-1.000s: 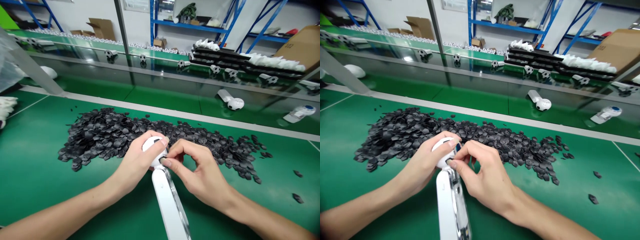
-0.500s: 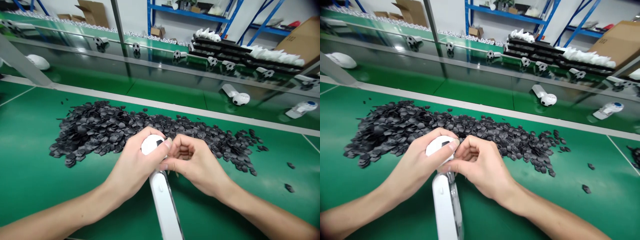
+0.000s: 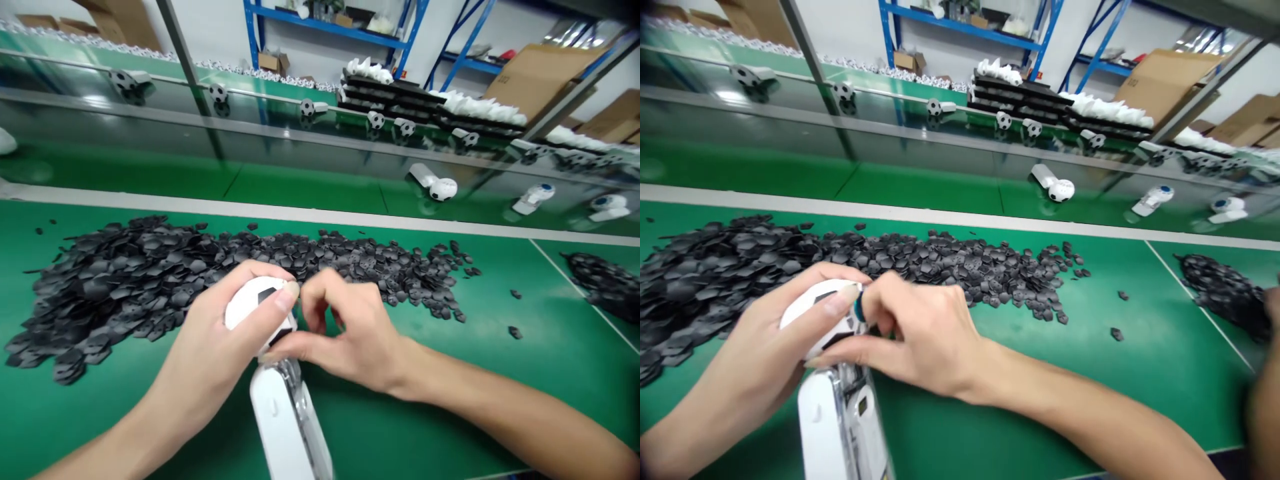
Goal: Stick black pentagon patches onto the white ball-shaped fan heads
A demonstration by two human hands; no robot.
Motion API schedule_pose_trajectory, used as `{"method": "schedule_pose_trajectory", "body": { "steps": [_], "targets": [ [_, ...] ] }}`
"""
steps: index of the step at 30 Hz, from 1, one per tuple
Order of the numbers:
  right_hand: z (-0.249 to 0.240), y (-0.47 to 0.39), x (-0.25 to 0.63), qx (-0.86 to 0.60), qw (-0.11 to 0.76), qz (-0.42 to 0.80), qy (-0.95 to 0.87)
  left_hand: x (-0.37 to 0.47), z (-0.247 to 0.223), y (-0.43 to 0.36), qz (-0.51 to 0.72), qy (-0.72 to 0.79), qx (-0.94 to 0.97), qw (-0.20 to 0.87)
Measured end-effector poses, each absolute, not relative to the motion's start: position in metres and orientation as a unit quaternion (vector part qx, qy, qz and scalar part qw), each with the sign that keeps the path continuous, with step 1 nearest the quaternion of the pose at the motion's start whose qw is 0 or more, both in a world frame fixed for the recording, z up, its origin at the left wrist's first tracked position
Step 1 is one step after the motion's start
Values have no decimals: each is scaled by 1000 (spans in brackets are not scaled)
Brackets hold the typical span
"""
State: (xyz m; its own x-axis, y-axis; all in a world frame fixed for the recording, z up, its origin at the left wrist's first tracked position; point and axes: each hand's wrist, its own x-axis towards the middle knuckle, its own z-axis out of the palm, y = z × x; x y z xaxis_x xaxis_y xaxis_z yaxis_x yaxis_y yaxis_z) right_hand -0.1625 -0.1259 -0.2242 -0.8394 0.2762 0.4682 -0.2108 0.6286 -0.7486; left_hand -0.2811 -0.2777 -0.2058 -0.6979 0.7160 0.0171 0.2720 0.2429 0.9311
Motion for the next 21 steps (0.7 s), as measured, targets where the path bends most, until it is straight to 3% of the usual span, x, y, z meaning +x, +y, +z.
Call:
{"method": "schedule_pose_trajectory", "body": {
  "steps": [3,5,7,11,21],
  "targets": [
    [-201,-79,-160,-106,213,379,-894,-288,-203,-286,533,766,352,75],
    [-187,-46,-155,-224,135,203,-944,-291,-199,-289,545,739,394,-29],
    [-181,-22,-151,-289,56,111,-949,-290,-195,-290,558,699,441,-74],
    [-188,-10,-150,-275,-19,128,-953,-283,-193,-287,565,667,479,-79],
    [-197,-14,-156,-273,-17,153,-950,-281,-193,-288,541,671,505,-46]
  ]
}}
